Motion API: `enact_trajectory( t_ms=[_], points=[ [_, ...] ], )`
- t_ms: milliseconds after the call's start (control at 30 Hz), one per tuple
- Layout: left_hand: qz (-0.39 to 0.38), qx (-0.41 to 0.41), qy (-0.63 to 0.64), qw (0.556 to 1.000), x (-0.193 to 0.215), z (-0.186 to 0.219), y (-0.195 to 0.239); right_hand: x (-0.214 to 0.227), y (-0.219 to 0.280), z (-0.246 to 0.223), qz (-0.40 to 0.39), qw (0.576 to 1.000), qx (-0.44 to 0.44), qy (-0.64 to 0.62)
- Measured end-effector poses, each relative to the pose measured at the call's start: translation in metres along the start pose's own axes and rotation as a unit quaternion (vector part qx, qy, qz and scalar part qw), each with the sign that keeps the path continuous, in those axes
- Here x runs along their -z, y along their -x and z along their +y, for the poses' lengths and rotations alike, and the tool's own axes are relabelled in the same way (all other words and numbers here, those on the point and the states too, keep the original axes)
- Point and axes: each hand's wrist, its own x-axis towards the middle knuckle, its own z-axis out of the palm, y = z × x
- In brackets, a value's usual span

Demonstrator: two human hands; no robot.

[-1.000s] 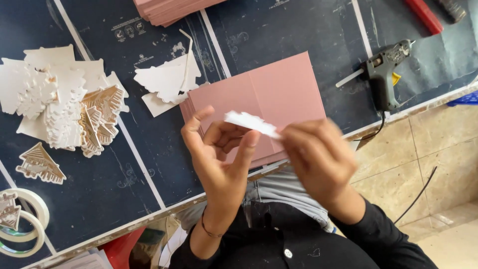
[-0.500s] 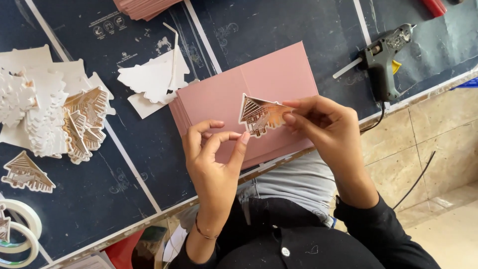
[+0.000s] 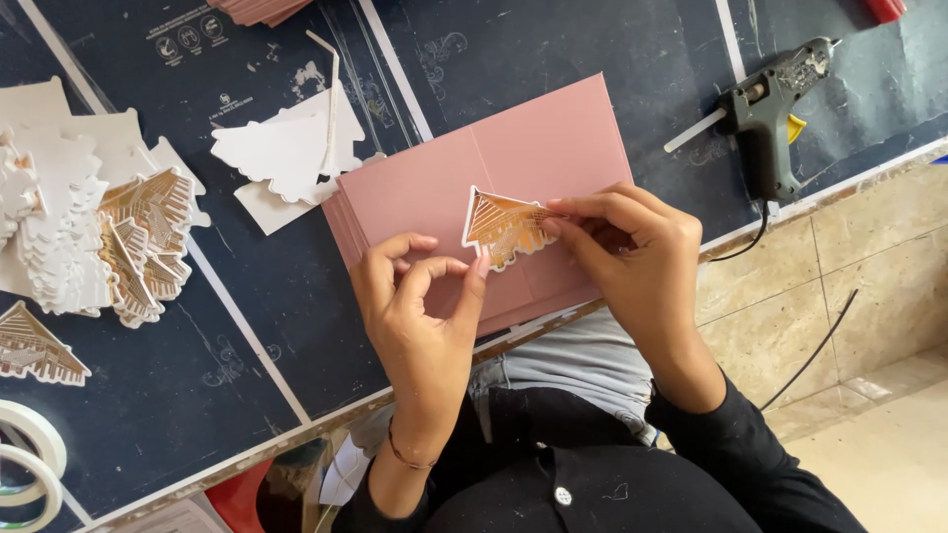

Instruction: Applying hot glue to decorative paper cutouts and precisely attaching them to the covers of pink folders as part of a manual assembly process.

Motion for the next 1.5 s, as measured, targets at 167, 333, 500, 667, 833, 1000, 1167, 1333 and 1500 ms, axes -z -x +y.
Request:
enact_trajectory(
  t_ms=[167,333,500,667,833,1000,1167,1333,1500],
  points=[
    [0.01,-0.011,-0.009,1.0,-0.002,-0.001,0.0,-0.004,0.0,0.001,0.015,1.0,0.021,0.018],
    [0.006,-0.009,-0.015,1.0,-0.003,-0.001,0.001,-0.004,-0.001,0.003,0.002,1.0,0.012,0.019],
    [0.006,-0.011,-0.026,1.0,-0.004,-0.001,0.001,-0.005,-0.001,0.003,0.003,1.0,0.015,0.022],
    [0.005,-0.015,-0.031,0.999,-0.004,-0.001,0.002,-0.006,-0.001,0.004,0.003,0.999,0.012,0.03],
    [0.009,-0.022,-0.043,0.999,-0.004,-0.001,0.002,-0.006,-0.001,0.004,0.002,0.999,0.015,0.032],
    [0.014,-0.025,-0.048,0.998,-0.005,0.0,0.001,-0.007,-0.001,0.004,0.006,0.999,0.014,0.035],
    [0.014,-0.026,-0.048,0.998,-0.005,0.0,0.001,-0.007,0.0,0.005,0.004,0.999,0.014,0.04],
    [0.012,-0.029,-0.059,0.998,-0.004,0.001,0.0,-0.008,-0.001,0.006,0.0,0.998,0.009,0.06],
    [-0.024,-0.036,-0.103,0.994,0.0,0.003,-0.008,-0.01,0.0,0.009,-0.012,0.993,0.017,0.12]
  ],
)
